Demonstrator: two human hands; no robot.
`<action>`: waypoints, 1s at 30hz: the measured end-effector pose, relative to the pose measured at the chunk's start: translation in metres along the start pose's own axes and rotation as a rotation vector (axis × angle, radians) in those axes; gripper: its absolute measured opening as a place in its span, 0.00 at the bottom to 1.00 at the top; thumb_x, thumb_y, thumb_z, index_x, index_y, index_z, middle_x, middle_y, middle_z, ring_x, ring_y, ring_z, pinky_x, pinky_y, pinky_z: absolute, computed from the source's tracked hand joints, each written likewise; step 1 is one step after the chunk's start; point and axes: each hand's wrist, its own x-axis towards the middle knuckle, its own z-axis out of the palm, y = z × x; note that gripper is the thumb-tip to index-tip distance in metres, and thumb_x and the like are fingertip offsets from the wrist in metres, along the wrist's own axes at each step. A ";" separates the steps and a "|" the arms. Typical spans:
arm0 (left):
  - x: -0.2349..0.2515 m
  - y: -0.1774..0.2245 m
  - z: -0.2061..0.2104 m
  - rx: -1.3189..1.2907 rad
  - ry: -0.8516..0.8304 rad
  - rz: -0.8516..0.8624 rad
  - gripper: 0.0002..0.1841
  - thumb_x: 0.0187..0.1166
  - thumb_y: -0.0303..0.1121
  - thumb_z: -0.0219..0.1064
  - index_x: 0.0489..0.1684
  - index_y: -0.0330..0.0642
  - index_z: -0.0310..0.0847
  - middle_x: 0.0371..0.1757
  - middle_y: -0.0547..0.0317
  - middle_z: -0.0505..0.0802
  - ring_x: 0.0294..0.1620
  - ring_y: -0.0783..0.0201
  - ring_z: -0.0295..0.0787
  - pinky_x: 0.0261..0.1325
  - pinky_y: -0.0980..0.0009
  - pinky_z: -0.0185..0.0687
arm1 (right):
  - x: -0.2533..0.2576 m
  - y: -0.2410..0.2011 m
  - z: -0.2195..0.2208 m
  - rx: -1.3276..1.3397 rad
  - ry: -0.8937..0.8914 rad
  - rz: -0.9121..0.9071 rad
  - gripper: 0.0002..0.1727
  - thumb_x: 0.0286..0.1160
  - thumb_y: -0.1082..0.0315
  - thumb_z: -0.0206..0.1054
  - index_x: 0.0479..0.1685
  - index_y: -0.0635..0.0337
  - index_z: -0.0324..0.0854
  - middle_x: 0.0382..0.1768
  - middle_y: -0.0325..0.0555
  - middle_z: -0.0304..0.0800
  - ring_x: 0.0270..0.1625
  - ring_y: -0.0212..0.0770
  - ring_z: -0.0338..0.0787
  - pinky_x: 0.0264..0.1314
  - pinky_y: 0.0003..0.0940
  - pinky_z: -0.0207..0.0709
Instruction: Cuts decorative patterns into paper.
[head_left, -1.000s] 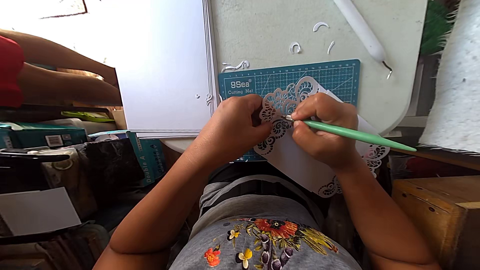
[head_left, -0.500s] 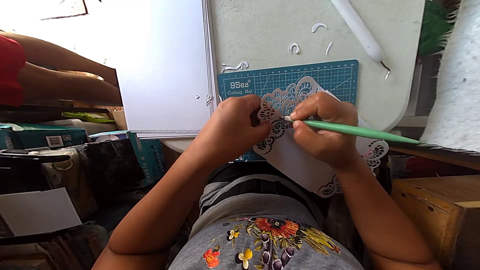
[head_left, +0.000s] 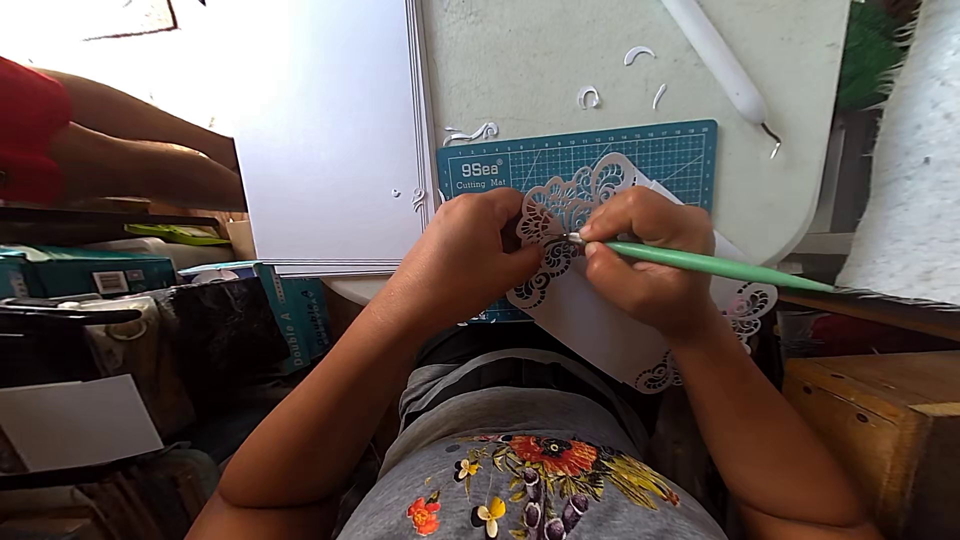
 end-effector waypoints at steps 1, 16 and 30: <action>0.000 0.000 0.000 -0.004 -0.001 -0.001 0.06 0.75 0.27 0.73 0.45 0.43 0.84 0.35 0.67 0.94 0.33 0.84 0.89 0.39 0.85 0.85 | 0.000 0.001 -0.001 0.012 0.014 -0.003 0.03 0.64 0.75 0.62 0.29 0.65 0.81 0.28 0.43 0.87 0.35 0.24 0.81 0.39 0.17 0.69; -0.001 0.003 0.001 0.013 0.007 -0.015 0.06 0.76 0.27 0.73 0.45 0.42 0.84 0.35 0.66 0.94 0.33 0.83 0.89 0.40 0.84 0.85 | 0.000 0.000 0.000 0.002 0.033 0.014 0.03 0.63 0.75 0.63 0.28 0.65 0.81 0.28 0.41 0.87 0.35 0.23 0.81 0.37 0.16 0.69; 0.000 0.001 0.000 0.030 0.009 0.005 0.05 0.76 0.28 0.73 0.44 0.43 0.85 0.33 0.68 0.93 0.30 0.84 0.87 0.36 0.85 0.83 | 0.000 -0.001 0.002 -0.053 0.019 0.019 0.04 0.63 0.75 0.62 0.27 0.64 0.81 0.26 0.42 0.86 0.33 0.25 0.80 0.40 0.20 0.67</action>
